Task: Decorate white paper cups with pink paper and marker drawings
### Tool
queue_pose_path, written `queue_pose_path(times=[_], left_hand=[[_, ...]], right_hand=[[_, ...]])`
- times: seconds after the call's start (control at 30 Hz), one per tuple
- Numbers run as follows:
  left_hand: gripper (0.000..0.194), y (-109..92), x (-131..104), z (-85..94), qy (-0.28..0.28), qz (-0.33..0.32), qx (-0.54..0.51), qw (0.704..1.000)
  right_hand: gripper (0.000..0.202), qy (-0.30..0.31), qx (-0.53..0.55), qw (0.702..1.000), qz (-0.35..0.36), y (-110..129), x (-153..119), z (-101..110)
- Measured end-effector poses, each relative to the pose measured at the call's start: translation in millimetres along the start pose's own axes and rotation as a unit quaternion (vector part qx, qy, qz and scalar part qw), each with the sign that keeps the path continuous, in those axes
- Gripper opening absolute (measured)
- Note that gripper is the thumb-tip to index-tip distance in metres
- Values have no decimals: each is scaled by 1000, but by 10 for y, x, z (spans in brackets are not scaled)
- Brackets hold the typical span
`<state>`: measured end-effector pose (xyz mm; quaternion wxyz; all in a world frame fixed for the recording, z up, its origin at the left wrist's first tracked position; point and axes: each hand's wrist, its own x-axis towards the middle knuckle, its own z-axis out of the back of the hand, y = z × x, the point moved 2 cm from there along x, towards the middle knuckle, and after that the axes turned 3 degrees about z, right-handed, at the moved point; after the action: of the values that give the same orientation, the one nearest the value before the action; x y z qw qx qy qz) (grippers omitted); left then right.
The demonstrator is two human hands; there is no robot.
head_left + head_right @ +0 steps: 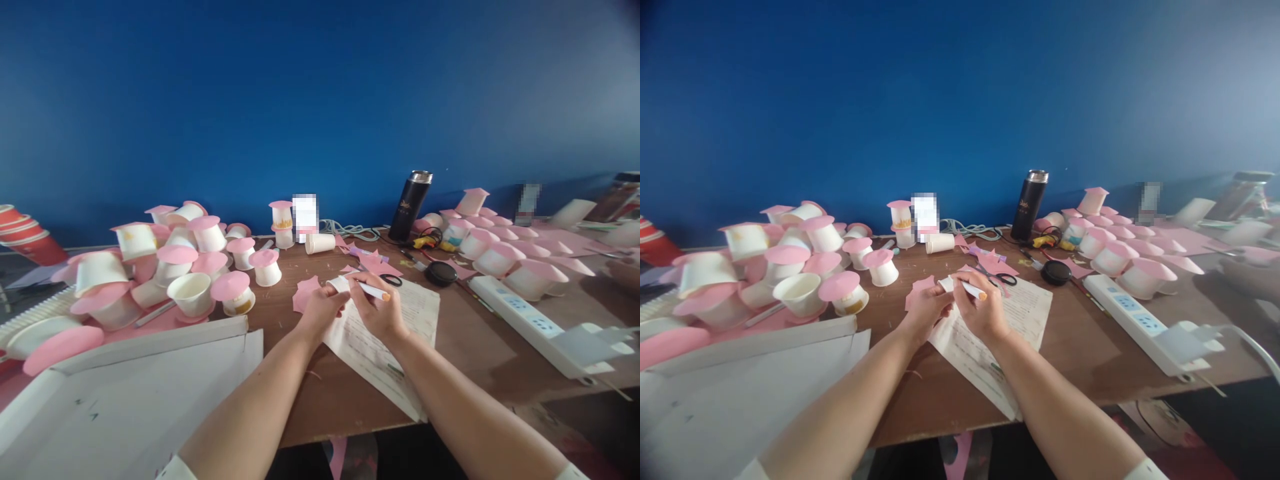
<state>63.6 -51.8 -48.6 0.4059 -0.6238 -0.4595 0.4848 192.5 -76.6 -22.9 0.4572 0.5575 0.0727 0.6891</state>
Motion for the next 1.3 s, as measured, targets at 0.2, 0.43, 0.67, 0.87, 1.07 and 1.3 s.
queue_pose_path(times=[0.2,0.43,0.67,0.87,1.07,1.3], left_hand=[[29,6,13,8,9,-5,70,997],[21,-9,24,8,-31,13,-30,999],[13,-72,-9,-3,-35,-10,-73,997],[14,-74,-6,14,-46,-22,-92,994],[15,-100,-33,6,-40,-31,-83,995],[21,-83,-25,18,-56,-46,-31,997]], right_hand=[[16,3,0,1000,-1,-7,-6,-3],[17,-56,-8,998,-3,23,6,36],[21,-58,-7,998,-14,3,-9,40],[22,-77,-7,997,-15,-9,-5,47],[22,-69,-8,998,-11,6,-9,60],[25,-134,53,989,-28,-21,18,64]])
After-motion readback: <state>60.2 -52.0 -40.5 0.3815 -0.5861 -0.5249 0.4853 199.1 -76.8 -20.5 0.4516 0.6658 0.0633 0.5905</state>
